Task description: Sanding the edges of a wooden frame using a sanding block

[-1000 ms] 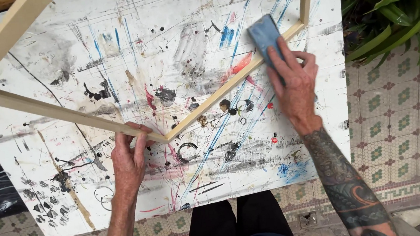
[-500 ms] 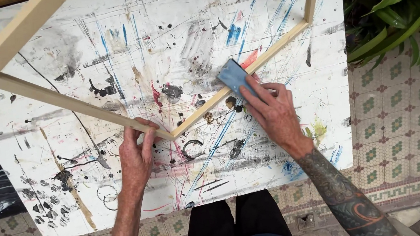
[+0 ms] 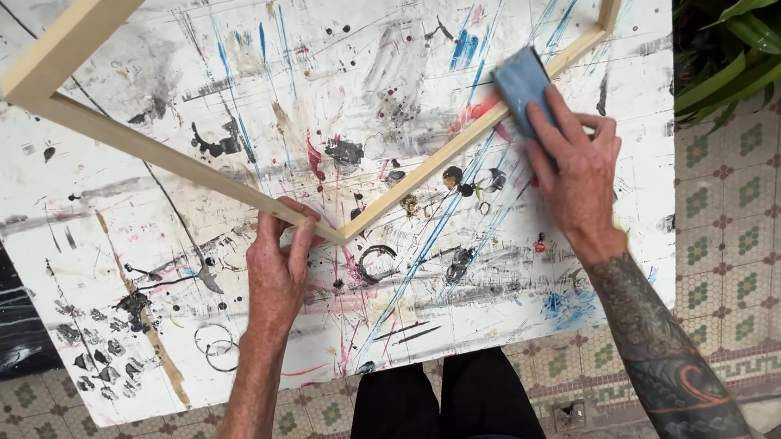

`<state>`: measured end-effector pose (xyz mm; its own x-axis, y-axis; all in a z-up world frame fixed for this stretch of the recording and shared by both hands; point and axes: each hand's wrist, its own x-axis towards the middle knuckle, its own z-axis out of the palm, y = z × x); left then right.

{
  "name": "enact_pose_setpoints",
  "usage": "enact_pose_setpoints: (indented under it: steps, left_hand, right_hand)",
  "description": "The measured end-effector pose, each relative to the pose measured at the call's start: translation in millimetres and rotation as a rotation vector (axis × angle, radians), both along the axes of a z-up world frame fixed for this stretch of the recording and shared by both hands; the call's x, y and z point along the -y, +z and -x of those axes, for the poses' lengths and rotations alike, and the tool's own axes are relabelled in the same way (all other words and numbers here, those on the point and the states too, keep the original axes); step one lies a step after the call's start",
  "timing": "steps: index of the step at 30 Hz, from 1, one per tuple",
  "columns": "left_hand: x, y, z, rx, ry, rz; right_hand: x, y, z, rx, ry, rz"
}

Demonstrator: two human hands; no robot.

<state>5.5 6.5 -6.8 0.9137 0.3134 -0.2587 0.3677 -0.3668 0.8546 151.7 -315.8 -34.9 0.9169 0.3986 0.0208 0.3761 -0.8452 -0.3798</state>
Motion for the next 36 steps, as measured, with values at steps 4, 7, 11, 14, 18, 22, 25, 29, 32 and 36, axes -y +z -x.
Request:
enact_pose_setpoints:
  steps: [4, 7, 11, 14, 18, 22, 25, 29, 32, 36]
  left_hand:
    - [0, 0, -1, 0.018, -0.006, 0.026]
    - [1, -2, -1, 0.011, -0.004, 0.04]
    - [-1, -3, -2, 0.026, -0.002, 0.054]
    - [0, -1, -1, 0.028, 0.014, 0.054]
    - [-1, -1, -5, 0.024, 0.021, 0.057]
    - [-5, -14, 1, 0.034, 0.028, 0.089]
    - [-2, -3, -4, 0.035, 0.017, 0.079]
    - [-2, 1, -6, 0.003, 0.008, 0.067]
    - [0, -5, -5, 0.01, 0.012, 0.067]
    - [3, 7, -9, 0.016, 0.016, 0.054]
  right_hand:
    - [-40, 7, 17, 0.02, 0.025, -0.049]
    - [-19, 5, 31, -0.037, 0.104, -0.015]
    - [-15, 11, -4, 0.07, -0.033, -0.042]
    - [-47, -14, 10, 0.06, -0.007, -0.104]
    - [-34, 11, 35, -0.055, 0.112, -0.044]
    - [-29, 2, 6, -0.009, -0.015, -0.095]
    - [-61, 2, 28, -0.013, 0.011, -0.116]
    - [-43, 2, 59, -0.103, 0.118, -0.017]
    - [-27, 13, 19, 0.014, -0.042, -0.044]
    - [-72, 1, 37, 0.011, -0.024, -0.15]
